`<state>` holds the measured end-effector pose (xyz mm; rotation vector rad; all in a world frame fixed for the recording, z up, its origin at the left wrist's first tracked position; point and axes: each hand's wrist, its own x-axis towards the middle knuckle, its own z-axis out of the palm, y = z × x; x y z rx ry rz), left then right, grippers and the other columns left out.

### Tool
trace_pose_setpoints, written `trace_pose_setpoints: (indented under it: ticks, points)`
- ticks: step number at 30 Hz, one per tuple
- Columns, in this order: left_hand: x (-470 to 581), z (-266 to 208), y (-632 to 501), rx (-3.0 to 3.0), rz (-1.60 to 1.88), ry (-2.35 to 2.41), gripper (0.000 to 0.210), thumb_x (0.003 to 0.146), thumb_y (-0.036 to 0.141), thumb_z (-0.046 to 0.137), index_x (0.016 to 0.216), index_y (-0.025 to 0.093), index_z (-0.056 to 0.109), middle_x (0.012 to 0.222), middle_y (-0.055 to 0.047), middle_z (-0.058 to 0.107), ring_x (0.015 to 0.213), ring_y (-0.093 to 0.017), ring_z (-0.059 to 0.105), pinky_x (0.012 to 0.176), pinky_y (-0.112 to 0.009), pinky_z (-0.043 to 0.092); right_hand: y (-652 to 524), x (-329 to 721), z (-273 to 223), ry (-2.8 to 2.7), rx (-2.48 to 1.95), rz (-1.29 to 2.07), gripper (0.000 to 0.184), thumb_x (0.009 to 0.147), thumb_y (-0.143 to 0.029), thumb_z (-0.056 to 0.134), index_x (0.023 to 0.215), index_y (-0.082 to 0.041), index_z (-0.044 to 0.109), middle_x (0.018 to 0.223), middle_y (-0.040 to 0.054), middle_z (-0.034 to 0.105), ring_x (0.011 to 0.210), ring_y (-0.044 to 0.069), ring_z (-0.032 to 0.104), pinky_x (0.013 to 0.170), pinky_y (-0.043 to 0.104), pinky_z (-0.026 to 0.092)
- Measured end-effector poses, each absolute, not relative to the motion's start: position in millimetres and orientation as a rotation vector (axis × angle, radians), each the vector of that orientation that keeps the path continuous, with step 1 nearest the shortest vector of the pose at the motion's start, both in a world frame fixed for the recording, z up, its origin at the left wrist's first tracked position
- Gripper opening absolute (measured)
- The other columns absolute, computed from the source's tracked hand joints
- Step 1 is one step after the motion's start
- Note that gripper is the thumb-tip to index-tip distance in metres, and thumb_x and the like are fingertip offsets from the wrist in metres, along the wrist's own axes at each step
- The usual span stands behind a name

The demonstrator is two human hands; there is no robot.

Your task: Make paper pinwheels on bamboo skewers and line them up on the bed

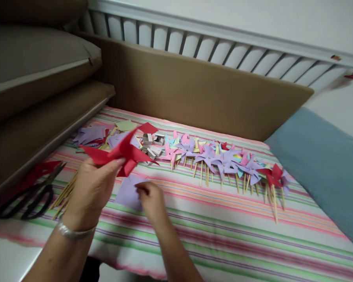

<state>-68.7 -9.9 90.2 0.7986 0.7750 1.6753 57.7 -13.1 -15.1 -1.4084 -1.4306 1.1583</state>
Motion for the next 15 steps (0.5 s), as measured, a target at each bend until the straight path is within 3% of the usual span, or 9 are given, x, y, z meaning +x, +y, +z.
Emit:
trace_pose_setpoints:
  ticks: [3,5,9,15]
  points:
    - [-87,112,-21,0.727,1.918,0.769,0.011,0.066,0.009,0.068,0.075,0.016,0.069,0.076,0.001,0.068,0.072,-0.011,0.061,0.077,-0.027,0.049,-3,-10,-15,-1.873,-1.522,1.205,0.022,0.076,-0.03,0.053,0.078,-0.016,0.07,0.072,0.0064,0.071,0.07,0.019,0.065,0.063,0.028,0.047]
    - [-100,118,-21,0.701,2.061,0.747,0.017,0.069,0.005,0.064,0.082,0.017,0.068,0.081,0.001,0.069,0.081,-0.011,0.061,0.085,-0.028,0.047,7,-45,-10,-2.106,-1.684,1.093,0.032,0.077,-0.038,0.052,0.078,-0.012,0.07,0.084,0.0152,0.071,0.081,0.027,0.065,0.068,0.033,0.047]
    - [-121,118,-14,0.707,2.145,0.729,0.02,0.073,0.004,0.06,0.086,0.017,0.068,0.086,0.001,0.068,0.083,-0.011,0.06,0.094,-0.033,0.043,28,-78,-10,-1.997,-1.904,1.138,0.04,0.066,-0.039,0.063,0.094,-0.01,0.068,0.101,0.0195,0.068,0.096,0.032,0.062,0.071,0.035,0.049]
    - [-144,112,-6,0.618,2.179,0.727,0.02,0.072,0.001,0.058,0.077,0.018,0.067,0.077,0.006,0.066,0.072,-0.008,0.059,0.1,-0.036,0.038,51,-87,-30,-1.825,-2.036,1.37,0.017,0.062,-0.029,0.068,0.067,-0.013,0.069,0.066,0.0114,0.07,0.065,0.024,0.067,0.052,0.027,0.048]
